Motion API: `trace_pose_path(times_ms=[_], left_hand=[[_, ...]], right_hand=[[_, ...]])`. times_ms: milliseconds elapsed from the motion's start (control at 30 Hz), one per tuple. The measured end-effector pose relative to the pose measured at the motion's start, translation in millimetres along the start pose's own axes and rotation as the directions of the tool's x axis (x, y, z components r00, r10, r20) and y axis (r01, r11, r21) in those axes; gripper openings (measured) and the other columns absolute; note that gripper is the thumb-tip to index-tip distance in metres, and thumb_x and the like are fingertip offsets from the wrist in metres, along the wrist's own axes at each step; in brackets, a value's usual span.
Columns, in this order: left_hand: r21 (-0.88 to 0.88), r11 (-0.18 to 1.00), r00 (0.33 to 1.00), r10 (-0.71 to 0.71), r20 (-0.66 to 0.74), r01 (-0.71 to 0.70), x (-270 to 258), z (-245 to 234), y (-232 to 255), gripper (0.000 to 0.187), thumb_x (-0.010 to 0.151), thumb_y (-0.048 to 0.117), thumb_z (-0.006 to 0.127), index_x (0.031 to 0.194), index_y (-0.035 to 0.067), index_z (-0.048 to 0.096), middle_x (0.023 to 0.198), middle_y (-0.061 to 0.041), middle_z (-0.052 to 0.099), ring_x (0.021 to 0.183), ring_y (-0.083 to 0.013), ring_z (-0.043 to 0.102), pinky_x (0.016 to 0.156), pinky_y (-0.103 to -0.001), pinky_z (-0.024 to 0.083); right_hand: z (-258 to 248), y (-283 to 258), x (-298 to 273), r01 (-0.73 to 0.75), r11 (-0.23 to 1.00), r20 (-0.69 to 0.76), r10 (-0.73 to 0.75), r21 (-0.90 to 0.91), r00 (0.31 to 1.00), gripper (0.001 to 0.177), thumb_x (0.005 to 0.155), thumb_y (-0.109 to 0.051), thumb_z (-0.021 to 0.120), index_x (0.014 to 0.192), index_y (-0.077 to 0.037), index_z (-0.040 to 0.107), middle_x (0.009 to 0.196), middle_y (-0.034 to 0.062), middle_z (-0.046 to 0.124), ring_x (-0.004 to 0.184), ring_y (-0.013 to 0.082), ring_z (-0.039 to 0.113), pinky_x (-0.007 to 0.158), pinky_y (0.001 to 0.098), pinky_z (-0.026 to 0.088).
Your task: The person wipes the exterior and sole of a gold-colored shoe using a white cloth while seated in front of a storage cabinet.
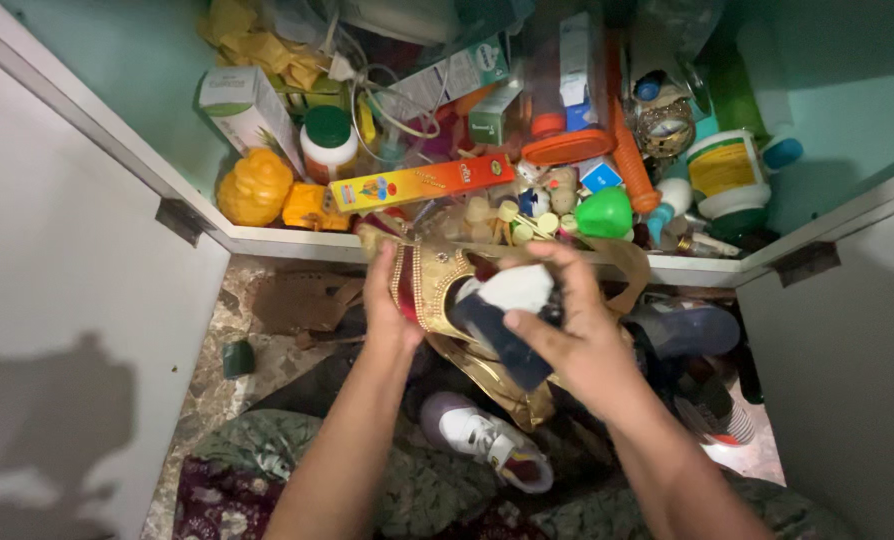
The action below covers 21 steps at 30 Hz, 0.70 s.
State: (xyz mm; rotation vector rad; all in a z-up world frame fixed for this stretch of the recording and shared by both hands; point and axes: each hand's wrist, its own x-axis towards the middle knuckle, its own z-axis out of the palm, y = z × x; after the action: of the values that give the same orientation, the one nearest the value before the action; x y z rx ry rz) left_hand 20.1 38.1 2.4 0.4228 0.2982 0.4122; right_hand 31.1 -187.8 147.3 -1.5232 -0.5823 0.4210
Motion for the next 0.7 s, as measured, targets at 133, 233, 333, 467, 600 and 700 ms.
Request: trace_pose_path(times_ms=[133,233,333,467,600,700], left_hand=[[0.012,1.0,1.0,-0.015,0.026,0.014,1,-30,-7,0.054,0.096,0.042,0.061,0.136,0.005,0.054,0.124,-0.015,0.066,0.113,-0.0308,0.067,0.101,-0.048,0.054],[-0.006,0.999,0.999,-0.047,0.012,0.047,2,-48,-12,0.054,0.1,0.044,0.058,0.136,0.003,0.054,0.129,-0.016,0.064,0.118,-0.0314,0.065,0.104,-0.047,0.051],[-0.032,0.999,0.999,-0.036,0.007,0.036,4,-55,-14,0.057,0.101,0.046,0.055,0.138,0.003,0.054,0.13,-0.016,0.064,0.118,-0.0322,0.064,0.105,-0.048,0.05],[-0.08,0.992,0.995,-0.099,-0.012,0.097,6,-52,-17,0.064,0.097,0.051,0.055,0.139,0.003,0.054,0.131,-0.017,0.065,0.119,-0.0334,0.064,0.105,-0.048,0.05],[-0.028,0.994,0.994,-0.106,-0.018,0.106,4,-55,-22,0.067,0.097,0.052,0.058,0.142,0.004,0.052,0.134,-0.016,0.064,0.121,-0.0322,0.063,0.106,-0.048,0.05],[-0.04,0.994,0.995,-0.097,-0.006,0.097,3,-57,-25,0.066,0.096,0.052,0.059,0.142,0.005,0.052,0.131,-0.017,0.064,0.118,-0.0332,0.064,0.105,-0.049,0.051]], right_hand=[[-21,0,2,0.211,0.916,-0.213,-0.294,-0.341,0.932,0.053,0.091,0.001,0.072,0.134,-0.007,0.042,0.127,0.009,0.058,0.117,0.0161,0.059,0.105,0.0298,0.047],[-33,-6,4,0.235,0.866,-0.253,-0.371,-0.441,0.894,0.044,0.093,0.002,0.072,0.127,-0.005,0.044,0.123,0.0087,0.056,0.117,0.0178,0.057,0.106,0.0306,0.046],[-32,-13,0,0.258,0.755,-0.202,-0.457,-0.603,0.866,0.037,0.091,0.002,0.074,0.117,-0.003,0.049,0.117,0.0122,0.052,0.111,0.0232,0.054,0.101,0.0339,0.045],[-20,-27,-1,0.13,0.713,-0.155,-0.32,-0.689,0.935,0.028,0.085,-0.013,0.077,0.1,-0.001,0.057,0.104,0.0159,0.055,0.094,0.0301,0.059,0.081,0.0383,0.047],[-2,-29,-1,0.125,0.392,-0.044,-0.395,-0.911,0.918,0.027,0.082,-0.025,0.079,0.088,-0.004,0.063,0.092,0.0153,0.061,0.092,0.0376,0.059,0.08,0.0483,0.045],[14,-22,1,0.066,0.373,-0.07,-0.339,-0.926,0.938,0.029,0.089,-0.033,0.073,0.094,-0.005,0.064,0.096,0.017,0.063,0.094,0.0396,0.062,0.081,0.0506,0.049]])
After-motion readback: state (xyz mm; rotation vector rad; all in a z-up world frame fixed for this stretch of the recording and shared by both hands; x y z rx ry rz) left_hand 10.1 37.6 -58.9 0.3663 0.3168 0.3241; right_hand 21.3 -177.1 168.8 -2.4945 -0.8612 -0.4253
